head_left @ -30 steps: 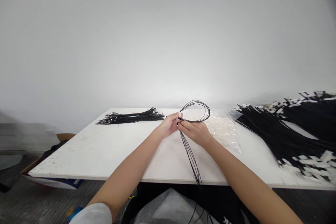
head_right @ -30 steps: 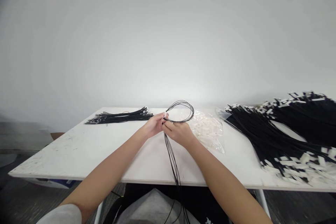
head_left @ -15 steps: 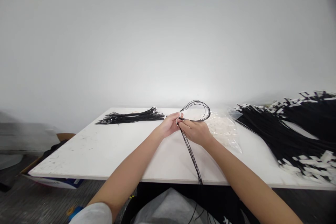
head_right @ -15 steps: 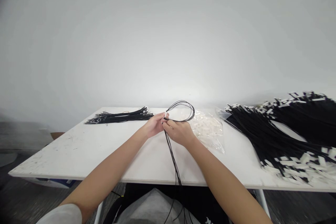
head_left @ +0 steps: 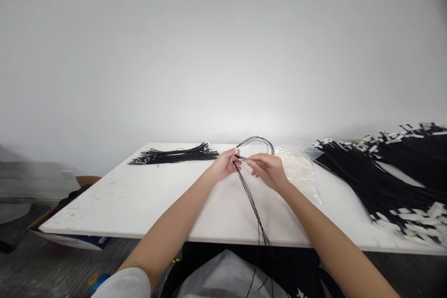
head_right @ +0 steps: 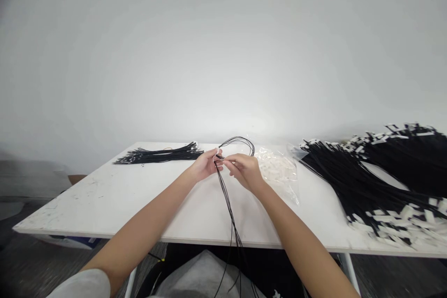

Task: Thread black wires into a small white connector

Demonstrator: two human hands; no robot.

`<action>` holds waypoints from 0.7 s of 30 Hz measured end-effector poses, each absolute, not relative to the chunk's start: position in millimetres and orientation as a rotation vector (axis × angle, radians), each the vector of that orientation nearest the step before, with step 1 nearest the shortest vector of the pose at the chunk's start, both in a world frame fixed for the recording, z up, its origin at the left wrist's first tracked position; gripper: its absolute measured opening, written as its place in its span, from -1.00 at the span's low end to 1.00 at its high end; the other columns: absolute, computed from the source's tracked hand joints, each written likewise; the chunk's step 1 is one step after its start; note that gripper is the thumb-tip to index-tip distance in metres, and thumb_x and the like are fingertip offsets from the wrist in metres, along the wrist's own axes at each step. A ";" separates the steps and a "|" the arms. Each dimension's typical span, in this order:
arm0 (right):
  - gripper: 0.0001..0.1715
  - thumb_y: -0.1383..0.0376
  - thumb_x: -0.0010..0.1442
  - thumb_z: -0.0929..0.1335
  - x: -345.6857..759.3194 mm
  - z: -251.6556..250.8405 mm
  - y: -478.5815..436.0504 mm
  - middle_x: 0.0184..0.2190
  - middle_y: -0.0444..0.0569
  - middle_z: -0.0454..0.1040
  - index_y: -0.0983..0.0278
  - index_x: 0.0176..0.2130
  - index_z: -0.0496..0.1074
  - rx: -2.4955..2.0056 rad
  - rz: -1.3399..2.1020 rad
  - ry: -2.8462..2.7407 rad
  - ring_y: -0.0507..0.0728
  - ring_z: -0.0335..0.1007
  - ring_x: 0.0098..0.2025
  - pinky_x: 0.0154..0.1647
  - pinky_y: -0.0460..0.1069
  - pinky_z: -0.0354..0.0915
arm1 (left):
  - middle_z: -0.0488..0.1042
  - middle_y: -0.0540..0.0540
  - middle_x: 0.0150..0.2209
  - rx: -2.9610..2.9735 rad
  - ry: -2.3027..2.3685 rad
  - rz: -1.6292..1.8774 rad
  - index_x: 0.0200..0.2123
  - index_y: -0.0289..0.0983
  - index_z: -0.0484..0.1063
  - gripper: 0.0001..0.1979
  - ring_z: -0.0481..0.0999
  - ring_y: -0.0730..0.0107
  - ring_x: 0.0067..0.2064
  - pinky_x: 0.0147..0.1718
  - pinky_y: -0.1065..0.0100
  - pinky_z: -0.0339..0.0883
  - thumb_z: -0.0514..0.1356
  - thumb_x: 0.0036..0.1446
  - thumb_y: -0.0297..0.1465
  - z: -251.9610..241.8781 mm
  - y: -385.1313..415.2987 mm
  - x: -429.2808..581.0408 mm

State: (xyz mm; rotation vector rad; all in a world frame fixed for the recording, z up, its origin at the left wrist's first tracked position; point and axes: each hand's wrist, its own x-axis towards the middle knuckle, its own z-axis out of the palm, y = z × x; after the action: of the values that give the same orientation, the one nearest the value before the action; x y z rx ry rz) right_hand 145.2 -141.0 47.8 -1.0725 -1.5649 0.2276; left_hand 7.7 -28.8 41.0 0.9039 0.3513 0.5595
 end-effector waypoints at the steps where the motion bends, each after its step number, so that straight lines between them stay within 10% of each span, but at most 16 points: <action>1: -0.83 0.19 0.07 0.35 146.5 50.1 -142.0 -0.55 -0.13 0.45 0.24 -0.36 0.45 -1.061 0.332 -1.454 -0.03 0.32 -0.64 -0.63 -0.11 0.25 | 0.07 0.10 -0.62 0.898 0.361 0.558 -0.44 -0.28 0.28 -0.78 0.22 0.54 -0.57 -0.49 0.42 0.19 0.21 -0.04 -0.27 40.5 -27.7 7.6; 9: -0.71 0.13 -0.06 0.42 170.7 68.3 -136.8 -0.59 -0.19 0.38 0.30 -0.43 0.40 -0.732 0.405 -0.749 -0.08 0.25 -0.70 -0.70 -0.13 0.22 | 0.03 0.12 -0.61 0.872 0.444 0.585 -0.43 -0.27 0.25 -0.80 0.17 0.55 -0.60 -0.52 0.41 0.18 0.20 -0.03 -0.28 37.3 -23.8 7.9; 21: -0.64 0.02 -0.03 0.39 190.0 76.1 -135.5 -0.54 -0.26 0.27 0.20 -0.31 0.36 -0.589 0.585 -0.614 -0.12 0.28 -0.51 -0.30 -0.08 0.39 | 0.00 0.12 -0.61 0.924 0.468 0.557 -0.45 -0.27 0.24 -0.79 0.13 0.59 -0.61 -0.56 0.47 0.13 0.19 -0.04 -0.27 36.2 -23.0 9.1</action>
State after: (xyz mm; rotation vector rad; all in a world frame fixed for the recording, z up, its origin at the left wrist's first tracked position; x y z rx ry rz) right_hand 190.0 -135.5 76.1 -0.5893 -0.6142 0.5849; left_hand 9.1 -23.0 36.2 0.9240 0.4681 0.5572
